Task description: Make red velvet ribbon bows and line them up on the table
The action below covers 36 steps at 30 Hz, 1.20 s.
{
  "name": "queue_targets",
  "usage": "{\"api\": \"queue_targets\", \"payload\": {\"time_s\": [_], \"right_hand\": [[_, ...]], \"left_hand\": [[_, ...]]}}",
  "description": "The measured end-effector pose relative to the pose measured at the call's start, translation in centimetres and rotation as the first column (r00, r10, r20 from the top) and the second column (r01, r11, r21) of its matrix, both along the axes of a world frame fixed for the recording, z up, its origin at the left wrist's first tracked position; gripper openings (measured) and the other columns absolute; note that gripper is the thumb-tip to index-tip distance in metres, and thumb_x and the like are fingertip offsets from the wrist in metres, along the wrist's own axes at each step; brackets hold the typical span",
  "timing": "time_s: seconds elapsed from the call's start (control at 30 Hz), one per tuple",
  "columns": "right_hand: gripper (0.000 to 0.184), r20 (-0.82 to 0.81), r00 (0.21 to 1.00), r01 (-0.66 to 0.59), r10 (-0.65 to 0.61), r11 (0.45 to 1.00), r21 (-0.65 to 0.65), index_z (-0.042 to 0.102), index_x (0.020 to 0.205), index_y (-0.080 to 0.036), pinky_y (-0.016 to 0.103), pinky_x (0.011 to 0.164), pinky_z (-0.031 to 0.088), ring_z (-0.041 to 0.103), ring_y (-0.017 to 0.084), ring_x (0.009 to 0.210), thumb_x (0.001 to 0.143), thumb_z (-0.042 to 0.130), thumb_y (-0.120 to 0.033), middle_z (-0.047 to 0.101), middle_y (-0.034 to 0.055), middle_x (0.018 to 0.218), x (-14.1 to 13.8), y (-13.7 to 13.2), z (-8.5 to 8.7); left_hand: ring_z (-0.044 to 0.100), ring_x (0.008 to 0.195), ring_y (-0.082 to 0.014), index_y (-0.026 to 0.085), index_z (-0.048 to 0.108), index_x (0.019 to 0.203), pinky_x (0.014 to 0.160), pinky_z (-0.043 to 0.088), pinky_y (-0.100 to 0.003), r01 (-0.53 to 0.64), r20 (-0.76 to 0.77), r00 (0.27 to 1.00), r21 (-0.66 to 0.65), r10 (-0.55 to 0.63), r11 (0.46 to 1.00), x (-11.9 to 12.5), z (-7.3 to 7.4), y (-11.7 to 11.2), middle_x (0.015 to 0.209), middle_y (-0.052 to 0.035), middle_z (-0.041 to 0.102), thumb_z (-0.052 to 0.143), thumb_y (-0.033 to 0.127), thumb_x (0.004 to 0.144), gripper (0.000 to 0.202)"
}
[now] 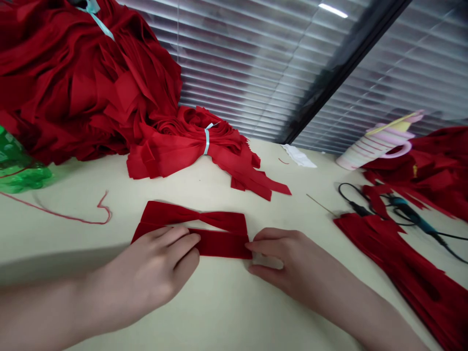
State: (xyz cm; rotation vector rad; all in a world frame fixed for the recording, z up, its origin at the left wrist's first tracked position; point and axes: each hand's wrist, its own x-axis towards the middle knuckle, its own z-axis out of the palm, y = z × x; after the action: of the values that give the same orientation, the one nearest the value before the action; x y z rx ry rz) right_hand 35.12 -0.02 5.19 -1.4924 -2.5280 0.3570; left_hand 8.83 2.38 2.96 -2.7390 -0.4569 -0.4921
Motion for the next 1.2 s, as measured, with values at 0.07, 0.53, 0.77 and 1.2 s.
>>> {"api": "queue_targets", "payload": {"time_s": [0.07, 0.53, 0.77, 1.2], "right_hand": [[0.009, -0.003, 1.000, -0.012, 0.012, 1.000, 0.018, 0.070, 0.077, -0.024, 0.025, 0.059, 0.053, 0.066, 0.015, 0.065, 0.080, 0.066, -0.017, 0.067, 0.0002, 0.077, -0.1, 0.1, 0.0], [0.015, -0.034, 0.998, 0.044, -0.050, 0.986, -0.159, 0.070, 0.086, -0.026, 0.025, 0.065, 0.048, 0.065, 0.013, 0.073, 0.089, 0.056, -0.023, 0.068, -0.0011, 0.084, -0.3, 0.4, -0.2], [0.025, -0.063, 0.995, 0.066, -0.082, 0.973, -0.221, 0.067, 0.077, -0.023, 0.025, 0.062, 0.043, 0.061, 0.011, 0.068, 0.094, 0.048, -0.024, 0.065, -0.0014, 0.078, -0.8, 0.7, 0.3], [0.020, -0.132, 0.986, -0.093, 0.102, 0.993, 0.067, 0.067, 0.075, -0.015, 0.027, 0.061, 0.045, 0.059, 0.015, 0.068, 0.087, 0.051, -0.012, 0.061, 0.0044, 0.076, -5.8, 1.8, -1.2]], "left_hand": [[0.067, 0.086, -0.0300, 0.006, 0.069, 0.088, 0.074, 0.059, -0.041, -0.002, -0.014, 1.000, -0.017, 0.002, 1.000, -0.1, -0.1, 0.0, 0.096, -0.0163, 0.071, 0.038, -0.006, 0.070, 0.038], [0.065, 0.093, -0.0296, 0.005, 0.066, 0.098, 0.074, 0.059, -0.040, -0.029, -0.049, 0.999, -0.109, 0.024, 0.994, 0.0, -0.2, 0.0, 0.104, -0.0161, 0.070, 0.046, 0.001, 0.080, 0.028], [0.064, 0.096, -0.0325, 0.005, 0.066, 0.104, 0.076, 0.059, -0.044, -0.014, -0.061, 0.998, -0.137, 0.006, 0.990, -0.2, -0.5, 0.1, 0.108, -0.0170, 0.068, 0.051, 0.003, 0.077, 0.030], [0.059, 0.104, -0.0318, 0.004, 0.064, 0.109, 0.091, 0.054, -0.043, -0.044, -0.070, 0.997, -0.167, 0.033, 0.985, -0.3, -1.1, 0.2, 0.109, -0.0171, 0.066, 0.053, 0.008, 0.076, 0.034]]}}
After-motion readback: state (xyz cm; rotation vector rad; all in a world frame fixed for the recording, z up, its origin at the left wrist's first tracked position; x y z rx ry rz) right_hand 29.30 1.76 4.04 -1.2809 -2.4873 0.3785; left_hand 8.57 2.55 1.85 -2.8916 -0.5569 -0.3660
